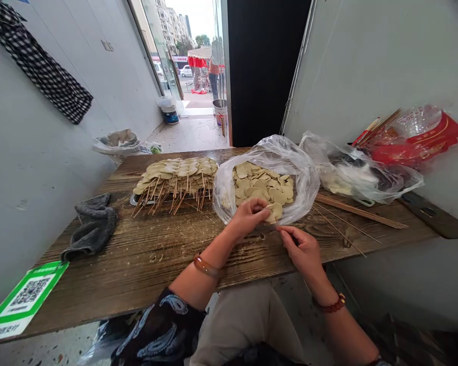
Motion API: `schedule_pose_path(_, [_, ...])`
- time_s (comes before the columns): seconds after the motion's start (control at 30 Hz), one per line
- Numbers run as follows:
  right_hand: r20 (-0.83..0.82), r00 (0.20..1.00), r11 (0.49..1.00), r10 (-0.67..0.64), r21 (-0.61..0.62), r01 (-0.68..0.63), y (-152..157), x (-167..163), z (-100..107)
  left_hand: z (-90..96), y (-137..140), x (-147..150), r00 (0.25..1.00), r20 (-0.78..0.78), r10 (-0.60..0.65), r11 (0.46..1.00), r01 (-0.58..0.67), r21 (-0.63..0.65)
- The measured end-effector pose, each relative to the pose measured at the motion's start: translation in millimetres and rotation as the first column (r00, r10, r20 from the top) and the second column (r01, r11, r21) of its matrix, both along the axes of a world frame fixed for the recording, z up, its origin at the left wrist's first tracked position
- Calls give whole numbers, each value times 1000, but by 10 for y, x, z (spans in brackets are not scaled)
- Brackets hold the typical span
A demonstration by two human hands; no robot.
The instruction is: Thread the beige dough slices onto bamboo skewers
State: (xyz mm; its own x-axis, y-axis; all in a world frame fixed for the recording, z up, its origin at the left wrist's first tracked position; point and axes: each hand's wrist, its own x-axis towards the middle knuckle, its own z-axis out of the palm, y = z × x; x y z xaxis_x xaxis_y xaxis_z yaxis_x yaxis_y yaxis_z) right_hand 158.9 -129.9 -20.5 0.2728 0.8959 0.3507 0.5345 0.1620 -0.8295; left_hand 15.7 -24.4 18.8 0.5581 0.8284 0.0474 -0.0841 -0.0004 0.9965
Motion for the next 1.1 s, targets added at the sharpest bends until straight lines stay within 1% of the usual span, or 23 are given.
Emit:
schedule_pose_path(0.07, [-22,1000,1000,1,-14,-2,-6,-5,3,22,-24,-2,1000,19,-24,998,25,-55])
schedule_pose_path(0.17, [-21,999,999,26,-27,-27,-3,-10,-10,31,-33,-4,999,4,-49,998,49,-40])
schedule_pose_path(0.23, [-16,999,998,50,-37,-50,1,-12,-19,22,-18,-8,1000,-9,-5,1000,5,-19])
schedule_pose_path(0.33, [-12,998,997,58,-48,-59,2,-13,-25,3,14,-18,995,-15,94,996,-94,-8])
schedule_pose_path(0.4, [-11,999,998,50,-40,-50,-1,-10,-24,-5,20,-17,994,-20,111,994,-111,-2])
schedule_pose_path(0.5, [-18,999,999,37,-13,-37,-6,-1,-25,-5,-15,5,997,-50,56,998,-55,36])
schedule_pose_path(0.6, [-29,999,1000,17,-2,-17,-10,10,-33,10,-71,43,991,-136,-3,993,19,117])
schedule_pose_path(0.67, [-58,998,1000,2,-9,-2,-15,13,-43,24,-84,56,986,-164,-18,989,42,144])
schedule_pose_path(0.73, [-125,992,999,-28,-22,25,-21,11,-55,30,-57,43,991,-135,11,990,8,142])
schedule_pose_path(0.8, [-226,971,996,-83,-33,78,-25,7,-67,19,8,4,990,-97,105,986,-91,140])
schedule_pose_path(0.87, [-329,936,992,-128,-37,123,-27,2,-75,-6,91,-49,964,-98,247,957,-226,181])
schedule_pose_path(0.9, [-366,920,990,-138,-36,135,-26,1,-78,-22,129,-73,942,-118,314,932,-281,231])
schedule_pose_path(0.93, [-392,909,990,-140,-32,139,-25,-1,-80,-39,161,-93,917,-151,370,900,-313,303])
schedule_pose_path(0.97, [-406,904,990,-138,-28,139,-23,-2,-81,-55,184,-107,890,-193,414,864,-318,389])
schedule_pose_path(1.03, [-410,902,990,-135,-24,137,-20,-4,-81,-85,206,-115,828,-304,472,794,-249,555])
schedule_pose_path(1.1, [-399,907,991,-134,-29,133,-20,-7,-77,-112,204,-105,750,-428,504,745,-127,655])
